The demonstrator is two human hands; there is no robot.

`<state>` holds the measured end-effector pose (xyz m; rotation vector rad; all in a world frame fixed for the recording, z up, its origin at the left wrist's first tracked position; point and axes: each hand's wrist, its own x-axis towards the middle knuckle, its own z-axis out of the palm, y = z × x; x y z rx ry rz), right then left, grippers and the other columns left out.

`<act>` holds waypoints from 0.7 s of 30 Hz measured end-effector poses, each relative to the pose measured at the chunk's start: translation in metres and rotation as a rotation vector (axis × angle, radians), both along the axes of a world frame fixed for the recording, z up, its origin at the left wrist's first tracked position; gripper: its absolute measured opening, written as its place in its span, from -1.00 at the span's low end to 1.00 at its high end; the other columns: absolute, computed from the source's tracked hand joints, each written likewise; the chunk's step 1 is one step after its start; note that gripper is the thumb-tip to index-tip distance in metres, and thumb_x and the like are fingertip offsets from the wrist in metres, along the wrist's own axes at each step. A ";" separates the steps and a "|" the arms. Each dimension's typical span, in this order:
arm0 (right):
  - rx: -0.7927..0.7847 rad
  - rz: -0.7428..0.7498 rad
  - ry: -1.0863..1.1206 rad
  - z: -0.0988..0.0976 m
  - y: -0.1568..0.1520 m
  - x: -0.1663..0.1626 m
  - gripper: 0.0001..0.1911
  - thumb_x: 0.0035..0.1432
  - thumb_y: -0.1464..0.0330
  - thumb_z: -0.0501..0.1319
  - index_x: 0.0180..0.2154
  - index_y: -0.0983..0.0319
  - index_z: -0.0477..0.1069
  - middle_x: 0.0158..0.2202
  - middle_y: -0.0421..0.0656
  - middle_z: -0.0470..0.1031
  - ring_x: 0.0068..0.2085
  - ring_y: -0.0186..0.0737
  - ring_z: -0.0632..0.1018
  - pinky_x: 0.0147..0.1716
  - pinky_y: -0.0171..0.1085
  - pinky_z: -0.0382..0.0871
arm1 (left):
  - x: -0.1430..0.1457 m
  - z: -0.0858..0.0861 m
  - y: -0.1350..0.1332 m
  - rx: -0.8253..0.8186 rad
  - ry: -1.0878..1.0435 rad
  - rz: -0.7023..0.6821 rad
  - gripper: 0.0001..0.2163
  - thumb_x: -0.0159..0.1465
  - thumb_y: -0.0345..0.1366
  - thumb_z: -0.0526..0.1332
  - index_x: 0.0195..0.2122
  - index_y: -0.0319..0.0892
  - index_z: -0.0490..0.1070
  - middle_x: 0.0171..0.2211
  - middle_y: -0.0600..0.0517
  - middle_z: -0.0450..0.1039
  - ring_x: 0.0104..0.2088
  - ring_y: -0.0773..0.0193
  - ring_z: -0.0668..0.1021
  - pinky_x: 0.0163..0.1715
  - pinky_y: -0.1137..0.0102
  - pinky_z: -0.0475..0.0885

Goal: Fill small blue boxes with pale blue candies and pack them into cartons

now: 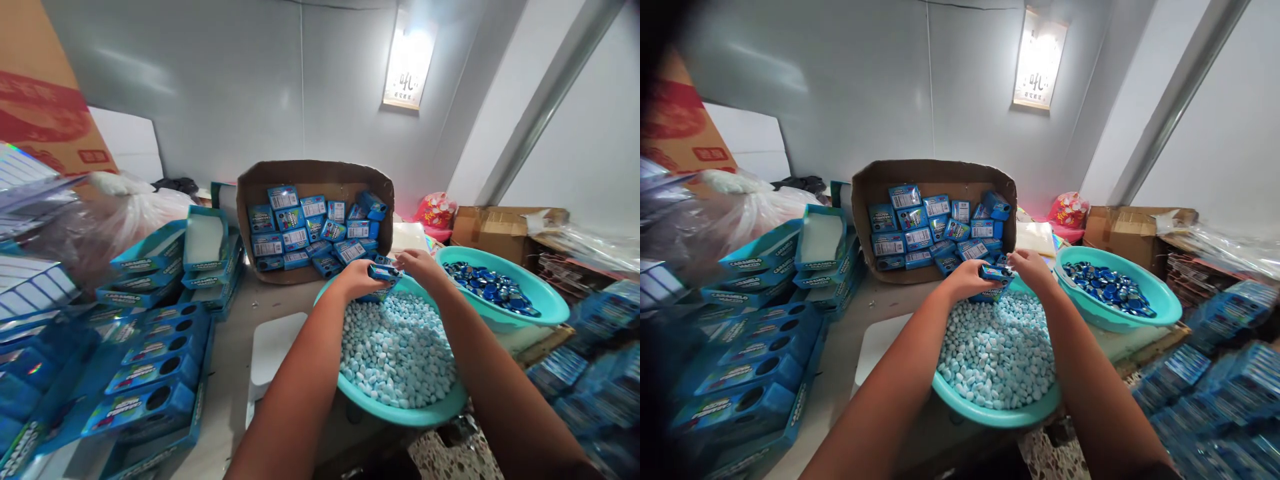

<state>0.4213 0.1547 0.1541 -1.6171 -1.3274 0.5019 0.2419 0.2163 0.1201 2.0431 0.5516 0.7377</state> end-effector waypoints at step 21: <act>0.008 -0.082 -0.834 0.001 -0.010 -0.026 -0.65 0.22 0.29 0.14 -0.57 0.27 0.45 -0.56 -0.08 0.46 -0.50 -0.24 0.33 -0.46 -0.22 0.02 | 0.000 0.001 -0.003 0.001 0.002 0.061 -0.73 -0.01 -0.16 0.41 -0.39 -0.26 0.51 -0.50 0.10 0.45 -0.43 0.29 0.45 -0.42 0.43 0.28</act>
